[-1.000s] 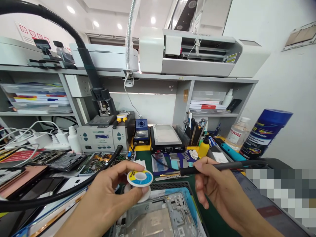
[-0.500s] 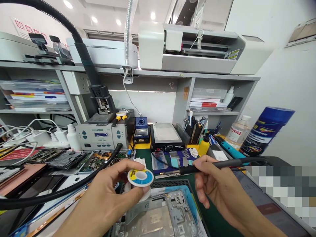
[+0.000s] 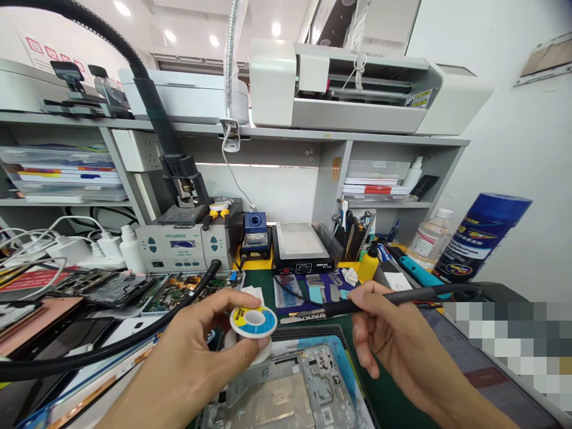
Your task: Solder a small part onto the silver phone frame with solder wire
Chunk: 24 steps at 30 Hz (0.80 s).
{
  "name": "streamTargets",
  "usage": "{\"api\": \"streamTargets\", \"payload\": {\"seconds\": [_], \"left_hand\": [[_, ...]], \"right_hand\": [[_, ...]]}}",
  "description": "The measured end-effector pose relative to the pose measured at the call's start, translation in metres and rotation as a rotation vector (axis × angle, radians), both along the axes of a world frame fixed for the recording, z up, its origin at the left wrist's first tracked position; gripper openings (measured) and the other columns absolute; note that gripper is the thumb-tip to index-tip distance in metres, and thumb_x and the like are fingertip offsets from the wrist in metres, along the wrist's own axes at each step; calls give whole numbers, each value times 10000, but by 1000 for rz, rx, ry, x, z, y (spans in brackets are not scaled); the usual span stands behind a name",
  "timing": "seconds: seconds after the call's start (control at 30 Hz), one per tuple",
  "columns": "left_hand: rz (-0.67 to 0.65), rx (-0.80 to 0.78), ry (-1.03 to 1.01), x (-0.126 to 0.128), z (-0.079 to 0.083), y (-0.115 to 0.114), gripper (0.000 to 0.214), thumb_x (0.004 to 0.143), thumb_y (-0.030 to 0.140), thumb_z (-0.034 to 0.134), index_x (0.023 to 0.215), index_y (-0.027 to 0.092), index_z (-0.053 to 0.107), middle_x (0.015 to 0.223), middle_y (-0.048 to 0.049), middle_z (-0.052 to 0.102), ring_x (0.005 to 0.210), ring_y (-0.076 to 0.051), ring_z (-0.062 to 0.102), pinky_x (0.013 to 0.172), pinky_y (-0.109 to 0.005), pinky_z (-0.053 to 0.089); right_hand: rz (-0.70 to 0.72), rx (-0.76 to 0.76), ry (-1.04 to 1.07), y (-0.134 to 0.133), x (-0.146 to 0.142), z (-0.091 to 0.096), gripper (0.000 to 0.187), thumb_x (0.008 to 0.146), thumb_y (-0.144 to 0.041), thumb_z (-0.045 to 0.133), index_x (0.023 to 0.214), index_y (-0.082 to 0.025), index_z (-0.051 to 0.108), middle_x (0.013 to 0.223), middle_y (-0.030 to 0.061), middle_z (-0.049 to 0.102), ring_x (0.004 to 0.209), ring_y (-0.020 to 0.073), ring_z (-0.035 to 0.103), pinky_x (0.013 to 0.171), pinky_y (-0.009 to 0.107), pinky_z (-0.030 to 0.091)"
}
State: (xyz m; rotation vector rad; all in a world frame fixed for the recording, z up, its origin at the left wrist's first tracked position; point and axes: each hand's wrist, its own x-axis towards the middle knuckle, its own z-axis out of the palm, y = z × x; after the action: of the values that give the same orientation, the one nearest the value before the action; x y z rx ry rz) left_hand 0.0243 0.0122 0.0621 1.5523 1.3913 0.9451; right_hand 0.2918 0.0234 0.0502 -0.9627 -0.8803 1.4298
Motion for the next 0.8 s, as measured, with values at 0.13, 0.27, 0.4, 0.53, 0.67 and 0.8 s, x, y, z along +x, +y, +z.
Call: {"api": "streamTargets", "payload": {"seconds": [0.13,0.27,0.4,0.53,0.67,0.8], "left_hand": [[11,6,-11,-1,-3,0,417,815,624,804,1059,287,775,1053,-57,809,990,-322,667,773,-374,443],[30,28,-30,1,-5,0,398,809,604,808,1051,289,780,1068,-51,817,985,-317,681,750,-365,447],[46,28,-43,2,-4,0,401,792,592,814,1044,283,781,1086,-54,820,1013,-329,680,767,-382,438],[21,0,-27,1,-3,0,415,804,612,800,1059,287,768,1083,-57,810,1024,-337,660,797,-403,423],[15,10,-39,0,-4,0,389,814,582,807,1065,287,770,1125,-57,809,1064,-343,651,808,-408,412],[5,12,-42,0,-4,0,399,824,609,802,1057,286,769,1068,-51,813,1016,-327,652,782,-390,398]], "right_hand": [[0,-5,-5,-1,0,1,392,801,-411,974,681,-202,666,521,-8,707,347,145,632,299,178,490],[-3,-2,-3,-2,0,1,371,811,-391,965,689,-202,670,525,-12,707,349,145,635,301,177,493],[-1,-2,-6,-2,0,-1,378,820,-407,959,689,-205,667,527,-11,707,353,148,639,300,179,494],[-1,-3,-2,1,0,0,374,806,-399,968,695,-209,666,522,-14,704,348,148,633,298,180,491],[4,-6,-10,1,-1,1,394,798,-419,975,690,-207,661,523,-14,704,347,147,634,294,179,485],[-4,-6,-13,-2,-1,1,400,805,-424,970,691,-205,657,525,-15,703,348,144,632,300,180,489]]}}
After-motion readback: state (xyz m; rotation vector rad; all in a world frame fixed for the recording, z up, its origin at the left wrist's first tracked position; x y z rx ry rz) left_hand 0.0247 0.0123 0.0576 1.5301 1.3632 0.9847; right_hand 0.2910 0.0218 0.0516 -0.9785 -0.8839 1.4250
